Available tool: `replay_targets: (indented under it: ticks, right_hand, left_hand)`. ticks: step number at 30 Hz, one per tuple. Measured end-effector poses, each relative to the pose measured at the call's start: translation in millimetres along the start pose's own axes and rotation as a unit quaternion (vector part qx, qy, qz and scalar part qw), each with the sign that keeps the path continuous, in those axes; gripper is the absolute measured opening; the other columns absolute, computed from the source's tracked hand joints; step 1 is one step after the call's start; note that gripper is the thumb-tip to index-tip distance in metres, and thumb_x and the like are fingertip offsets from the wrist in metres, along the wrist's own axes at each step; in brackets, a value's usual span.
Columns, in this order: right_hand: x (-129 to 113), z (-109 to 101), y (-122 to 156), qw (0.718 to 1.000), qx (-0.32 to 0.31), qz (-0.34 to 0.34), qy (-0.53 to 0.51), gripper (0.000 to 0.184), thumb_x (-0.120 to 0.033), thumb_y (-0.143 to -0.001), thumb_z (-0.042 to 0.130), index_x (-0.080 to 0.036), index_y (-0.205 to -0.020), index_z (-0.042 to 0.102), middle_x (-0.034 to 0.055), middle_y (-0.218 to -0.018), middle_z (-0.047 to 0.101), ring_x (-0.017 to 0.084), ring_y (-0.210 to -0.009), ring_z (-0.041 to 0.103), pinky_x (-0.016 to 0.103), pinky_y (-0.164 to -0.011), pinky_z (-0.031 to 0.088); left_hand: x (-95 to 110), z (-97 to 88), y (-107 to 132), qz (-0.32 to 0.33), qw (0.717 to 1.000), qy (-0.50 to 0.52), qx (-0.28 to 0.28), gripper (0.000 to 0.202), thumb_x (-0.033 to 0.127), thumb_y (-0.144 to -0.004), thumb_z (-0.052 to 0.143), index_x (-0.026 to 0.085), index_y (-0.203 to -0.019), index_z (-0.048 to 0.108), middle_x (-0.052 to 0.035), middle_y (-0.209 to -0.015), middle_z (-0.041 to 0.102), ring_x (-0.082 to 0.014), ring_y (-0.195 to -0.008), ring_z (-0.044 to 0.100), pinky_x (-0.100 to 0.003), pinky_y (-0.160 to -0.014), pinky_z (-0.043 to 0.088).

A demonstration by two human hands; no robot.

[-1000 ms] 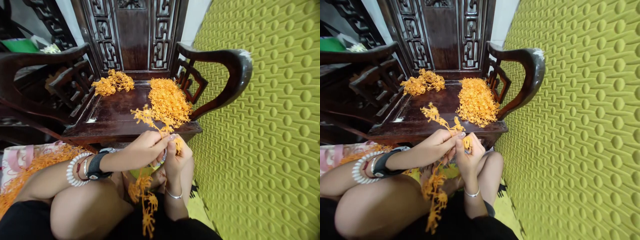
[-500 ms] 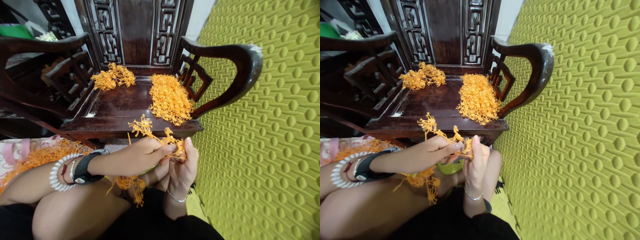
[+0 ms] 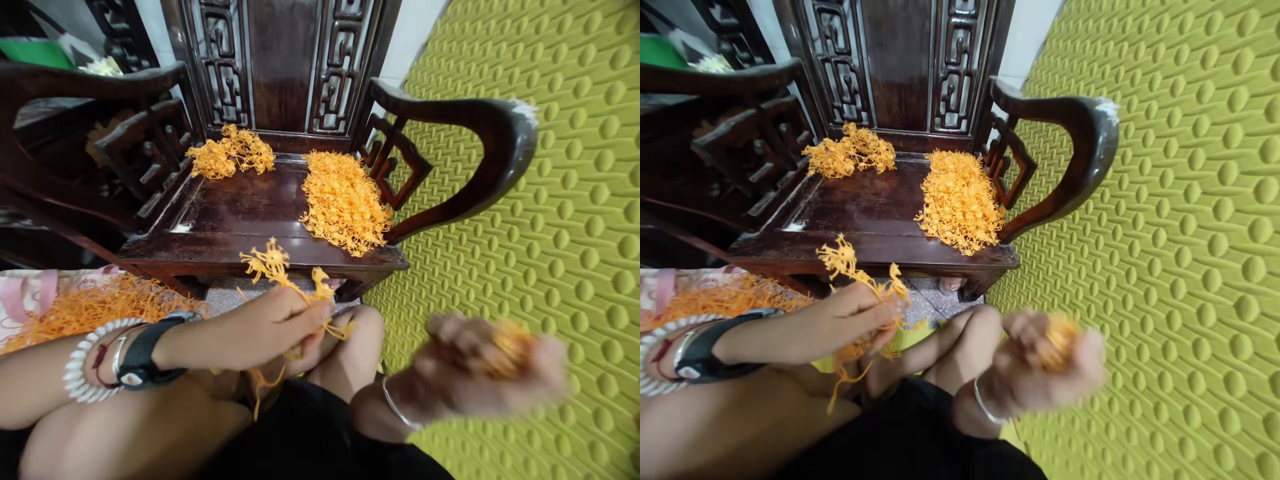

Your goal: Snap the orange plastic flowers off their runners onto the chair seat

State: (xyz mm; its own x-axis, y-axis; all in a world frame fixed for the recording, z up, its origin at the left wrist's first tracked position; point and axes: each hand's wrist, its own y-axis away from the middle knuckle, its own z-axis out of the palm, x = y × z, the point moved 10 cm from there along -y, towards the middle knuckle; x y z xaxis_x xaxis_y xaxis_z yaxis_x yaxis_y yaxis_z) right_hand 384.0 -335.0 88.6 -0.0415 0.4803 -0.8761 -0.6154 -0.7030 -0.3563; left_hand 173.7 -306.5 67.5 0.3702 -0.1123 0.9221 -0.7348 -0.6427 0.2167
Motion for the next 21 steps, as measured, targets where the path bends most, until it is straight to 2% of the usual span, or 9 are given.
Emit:
replay_targets:
  ticks: [2, 5, 6, 8, 10, 13, 16, 18, 21]
  right_hand:
    - [26, 19, -18, 1.0, -0.012, -0.024, -0.005, 0.051, -0.049, -0.078, 0.05, -0.021, -0.045, 0.025, -0.0064, -0.039, 0.023, 0.007, -0.034, 0.021, 0.025, -0.038, 0.018]
    - [76, 64, -51, 0.986, -0.094, -0.041, 0.133, 0.047, -0.049, -0.084, 0.046, -0.021, -0.049, 0.029, -0.0057, -0.046, 0.028, 0.007, -0.041, 0.026, 0.025, -0.045, 0.021]
    - [88, 79, -62, 0.966, -0.123, -0.063, 0.218, 0.046, -0.047, -0.086, 0.041, -0.021, -0.051, 0.028, -0.0052, -0.048, 0.028, 0.008, -0.044, 0.027, 0.025, -0.048, 0.022]
    - [103, 101, -85, 0.9, -0.148, -0.114, 0.395, 0.041, -0.041, -0.09, 0.034, -0.02, -0.055, 0.032, -0.0032, -0.052, 0.033, 0.01, -0.051, 0.031, 0.027, -0.055, 0.026]
    - [108, 116, -107, 0.841, -0.142, -0.145, 0.502, 0.035, -0.034, -0.09, 0.034, -0.019, -0.059, 0.039, 0.0006, -0.057, 0.043, 0.014, -0.059, 0.039, 0.031, -0.064, 0.031]
    - [111, 129, -129, 0.807, -0.125, -0.152, 0.557, 0.028, -0.032, -0.088, 0.041, -0.016, -0.066, 0.05, 0.0098, -0.075, 0.057, 0.022, -0.079, 0.048, 0.04, -0.08, 0.032]
    - [112, 135, -137, 0.77, -0.103, -0.161, 0.609, 0.025, -0.036, -0.086, 0.05, -0.013, -0.077, 0.057, 0.0153, -0.093, 0.06, 0.029, -0.095, 0.047, 0.047, -0.088, 0.029]
    - [112, 137, -136, 0.763, -0.092, -0.172, 0.617, 0.025, -0.037, -0.083, 0.057, -0.013, -0.088, 0.059, 0.0152, -0.101, 0.059, 0.029, -0.1, 0.046, 0.046, -0.089, 0.028]
    - [118, 140, -128, 0.766, -0.115, -0.17, 0.609, 0.032, -0.037, -0.078, 0.066, -0.014, -0.098, 0.057, 0.0134, -0.106, 0.057, 0.028, -0.103, 0.046, 0.043, -0.088, 0.03]
  left_hand:
    - [5, 10.1, 2, 0.005, 0.997, -0.064, -0.042, 0.049, 0.043, -0.097, 0.03, 0.016, -0.069, 0.059, 0.0021, -0.06, 0.055, -0.0096, -0.06, 0.049, -0.021, -0.061, 0.037]
    - [11, 0.5, 2, 0.019, 0.99, -0.139, -0.002, 0.048, 0.042, -0.097, 0.03, 0.016, -0.063, 0.052, 0.002, -0.061, 0.051, -0.0106, -0.061, 0.046, -0.024, -0.064, 0.036]
    - [12, -3.8, 1, 0.024, 0.989, -0.144, 0.012, 0.048, 0.04, -0.098, 0.028, 0.016, -0.06, 0.047, 0.0021, -0.06, 0.049, -0.0106, -0.061, 0.046, -0.024, -0.065, 0.036]
    - [10, -6.7, -2, 0.026, 0.992, -0.122, 0.011, 0.048, 0.036, -0.098, 0.024, 0.016, -0.058, 0.042, 0.003, -0.057, 0.047, -0.0101, -0.058, 0.045, -0.026, -0.069, 0.038]
    - [10, -6.9, -4, 0.038, 0.995, -0.093, 0.003, 0.047, 0.032, -0.098, 0.023, 0.016, -0.058, 0.042, 0.0036, -0.055, 0.045, -0.0095, -0.057, 0.044, -0.026, -0.073, 0.039]
    - [9, -8.7, -4, 0.041, 0.998, -0.054, 0.005, 0.043, 0.035, -0.098, 0.024, 0.015, -0.072, 0.052, 0.0051, -0.054, 0.044, -0.009, -0.053, 0.042, -0.025, -0.068, 0.04]
    - [10, -13.5, 0, 0.03, 0.999, -0.017, 0.018, 0.044, 0.045, -0.097, 0.029, 0.013, -0.093, 0.058, 0.0064, -0.052, 0.042, -0.0089, -0.051, 0.039, -0.022, -0.058, 0.037]
    - [11, -19.2, 2, 0.026, 0.999, -0.001, 0.035, 0.047, 0.05, -0.095, 0.033, 0.012, -0.091, 0.06, 0.0067, -0.051, 0.04, -0.0083, -0.049, 0.037, -0.021, -0.053, 0.035]
    - [16, -27.2, 5, 0.034, 0.997, 0.018, 0.06, 0.044, 0.049, -0.094, 0.038, 0.013, -0.084, 0.062, 0.0072, -0.048, 0.039, -0.0066, -0.044, 0.033, -0.02, -0.048, 0.031]
